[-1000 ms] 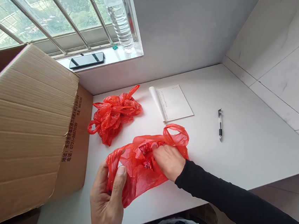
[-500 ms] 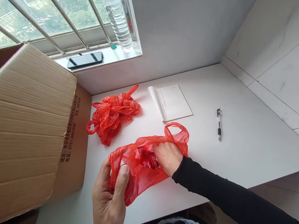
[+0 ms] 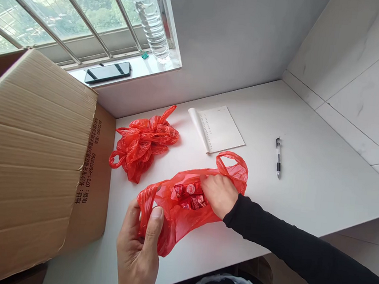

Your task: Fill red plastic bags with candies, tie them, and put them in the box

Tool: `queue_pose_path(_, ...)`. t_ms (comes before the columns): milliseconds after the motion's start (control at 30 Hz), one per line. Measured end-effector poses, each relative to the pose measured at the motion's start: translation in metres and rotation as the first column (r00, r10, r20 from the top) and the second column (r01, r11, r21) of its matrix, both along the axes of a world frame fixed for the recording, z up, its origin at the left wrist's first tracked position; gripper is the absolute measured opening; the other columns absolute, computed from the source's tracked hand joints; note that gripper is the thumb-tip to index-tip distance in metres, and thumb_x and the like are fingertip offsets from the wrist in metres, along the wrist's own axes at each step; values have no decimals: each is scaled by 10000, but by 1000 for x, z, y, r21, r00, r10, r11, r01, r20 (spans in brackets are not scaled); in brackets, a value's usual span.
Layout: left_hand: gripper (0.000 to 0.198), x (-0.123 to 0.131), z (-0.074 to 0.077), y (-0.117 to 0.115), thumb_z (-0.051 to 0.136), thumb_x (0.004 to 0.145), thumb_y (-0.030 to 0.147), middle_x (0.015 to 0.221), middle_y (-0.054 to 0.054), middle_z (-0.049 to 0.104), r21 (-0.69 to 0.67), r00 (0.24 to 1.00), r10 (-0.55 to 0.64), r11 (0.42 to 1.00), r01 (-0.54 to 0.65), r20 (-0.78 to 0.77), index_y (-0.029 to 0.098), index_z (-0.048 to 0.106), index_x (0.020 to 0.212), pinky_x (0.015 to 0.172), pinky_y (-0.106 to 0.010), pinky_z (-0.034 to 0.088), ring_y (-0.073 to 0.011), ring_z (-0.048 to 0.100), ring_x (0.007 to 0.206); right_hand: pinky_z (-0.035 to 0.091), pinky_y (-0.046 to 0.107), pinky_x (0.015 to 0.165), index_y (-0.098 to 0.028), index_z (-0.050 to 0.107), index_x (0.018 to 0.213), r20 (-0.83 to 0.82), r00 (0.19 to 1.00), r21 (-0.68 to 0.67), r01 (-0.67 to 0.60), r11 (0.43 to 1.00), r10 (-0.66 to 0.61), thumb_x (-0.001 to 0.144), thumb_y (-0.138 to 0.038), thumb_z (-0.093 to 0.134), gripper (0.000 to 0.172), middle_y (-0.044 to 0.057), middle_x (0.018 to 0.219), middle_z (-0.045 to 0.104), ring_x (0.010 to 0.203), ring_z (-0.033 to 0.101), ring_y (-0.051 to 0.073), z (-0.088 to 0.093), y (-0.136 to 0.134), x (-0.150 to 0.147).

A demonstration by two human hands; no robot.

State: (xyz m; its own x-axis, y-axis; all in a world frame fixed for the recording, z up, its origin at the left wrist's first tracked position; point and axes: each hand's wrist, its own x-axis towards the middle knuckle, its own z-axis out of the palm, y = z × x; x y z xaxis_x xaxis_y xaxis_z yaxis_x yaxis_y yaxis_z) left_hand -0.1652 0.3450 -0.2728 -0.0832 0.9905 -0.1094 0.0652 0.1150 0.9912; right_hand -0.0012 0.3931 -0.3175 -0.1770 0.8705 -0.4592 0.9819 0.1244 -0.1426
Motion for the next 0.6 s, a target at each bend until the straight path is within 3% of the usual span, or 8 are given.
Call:
queue_pose_path(200,153,3,-1,-3,611,975,364,984,-25,668,-56,1000,-16,998,17,24,254,687,1049,777,-231,532,-173,634,892,380,300,623,-150,666,1018,-31,1000,8,2,1000,-2,950,-88,474,213,115,989,755,894,708,249,-7,3,4)
queue_pose_path(367,171,4,2,-2,605,975,340,1001,-42,666,-42,1000,7,999,-7,21,232,690,1077,796,-251,544,-186,641,912,326,321,576,-130,659,1016,-42,999,22,-15,1000,16,943,-103,483,192,111,881,743,794,689,247,-9,0,5)
queue_pose_path(600,152,5,1,-3,620,970,369,963,-30,665,-64,1000,-11,998,13,26,243,680,1028,769,-257,534,-185,640,886,306,318,584,-134,686,900,-36,999,27,-9,1000,10,918,-62,488,212,116,943,755,813,688,233,-12,6,4)
